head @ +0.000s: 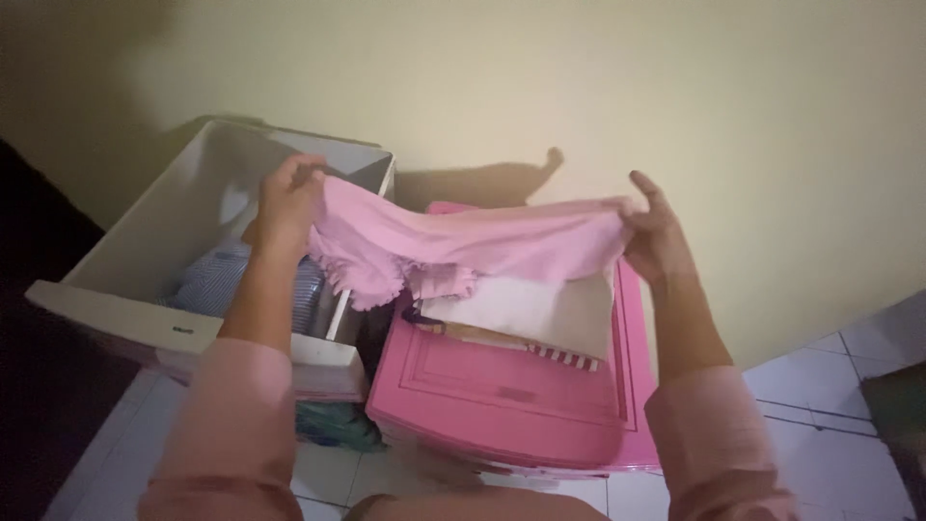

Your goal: The person folds several shirts of different colors by hand on top of a pink container and then places the stack into a white drawer.

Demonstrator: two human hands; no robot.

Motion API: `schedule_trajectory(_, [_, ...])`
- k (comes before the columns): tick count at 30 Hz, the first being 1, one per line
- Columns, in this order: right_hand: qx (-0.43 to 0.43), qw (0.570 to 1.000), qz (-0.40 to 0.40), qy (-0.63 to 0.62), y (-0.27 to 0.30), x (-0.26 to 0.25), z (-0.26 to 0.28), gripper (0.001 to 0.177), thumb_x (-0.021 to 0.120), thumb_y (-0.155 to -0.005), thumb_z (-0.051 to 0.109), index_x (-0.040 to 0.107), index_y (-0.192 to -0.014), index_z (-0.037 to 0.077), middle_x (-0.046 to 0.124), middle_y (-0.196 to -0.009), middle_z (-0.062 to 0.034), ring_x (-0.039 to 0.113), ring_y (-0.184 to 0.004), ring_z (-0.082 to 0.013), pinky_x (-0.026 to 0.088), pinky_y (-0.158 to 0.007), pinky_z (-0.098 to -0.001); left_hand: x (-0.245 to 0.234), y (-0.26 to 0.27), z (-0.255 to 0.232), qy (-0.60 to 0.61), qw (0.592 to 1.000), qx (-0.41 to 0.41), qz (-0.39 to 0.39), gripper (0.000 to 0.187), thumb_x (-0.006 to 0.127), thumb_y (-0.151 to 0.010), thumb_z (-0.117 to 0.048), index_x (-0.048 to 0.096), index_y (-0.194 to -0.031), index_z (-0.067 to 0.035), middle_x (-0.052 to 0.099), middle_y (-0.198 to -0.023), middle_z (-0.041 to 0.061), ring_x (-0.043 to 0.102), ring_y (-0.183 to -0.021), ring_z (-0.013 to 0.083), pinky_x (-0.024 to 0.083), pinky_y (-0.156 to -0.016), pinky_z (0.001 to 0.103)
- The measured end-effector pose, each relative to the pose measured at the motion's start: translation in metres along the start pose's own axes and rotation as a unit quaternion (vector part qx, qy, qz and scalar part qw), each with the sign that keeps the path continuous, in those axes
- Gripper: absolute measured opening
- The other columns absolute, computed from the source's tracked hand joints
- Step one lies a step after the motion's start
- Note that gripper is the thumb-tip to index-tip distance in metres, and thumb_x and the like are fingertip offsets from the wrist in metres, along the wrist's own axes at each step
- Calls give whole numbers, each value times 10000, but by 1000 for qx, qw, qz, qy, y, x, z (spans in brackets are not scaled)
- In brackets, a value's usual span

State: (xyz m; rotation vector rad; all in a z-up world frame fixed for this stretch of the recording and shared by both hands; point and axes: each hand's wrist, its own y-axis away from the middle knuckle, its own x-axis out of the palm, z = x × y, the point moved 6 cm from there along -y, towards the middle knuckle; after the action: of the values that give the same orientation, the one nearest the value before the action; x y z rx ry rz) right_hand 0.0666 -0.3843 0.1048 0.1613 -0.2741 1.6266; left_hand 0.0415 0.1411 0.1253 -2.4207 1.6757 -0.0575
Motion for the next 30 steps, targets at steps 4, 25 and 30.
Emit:
schedule_trajectory(4, [-94, 975, -70, 190, -10, -23, 34, 630, 486, -909, -34, 410, -1533, -9, 712, -1074, -186, 708, -924, -230, 596, -758, -355, -3, -7, -23, -159, 982, 104, -9, 214, 656, -999, -136, 705, -1194, -62, 698, -977, 75, 628, -857, 151, 511, -770, 333])
schedule_trajectory(25, [-396, 860, -253, 196, 42, -109, 171, 364, 587, -983, -99, 548, -1320, 34, 591, -1116, -81, 569, -1025, -177, 521, -894, -314, 62, -82, -160, 119, 936, 317, 99, 176, 672, -1019, 34, 697, -1192, 16, 720, -1108, 64, 711, -959, 154, 583, -813, 293])
schedule_trajectory(30, [-185, 895, -145, 378, 85, -131, 84, 318, 585, -929, -64, 630, -1223, 47, 640, -1014, -35, 628, -923, -142, 511, -771, -285, 81, -15, -43, -3, 929, 136, 344, 450, 564, -776, 120, 708, -1176, -27, 736, -1081, 72, 676, -941, 146, 542, -779, 267])
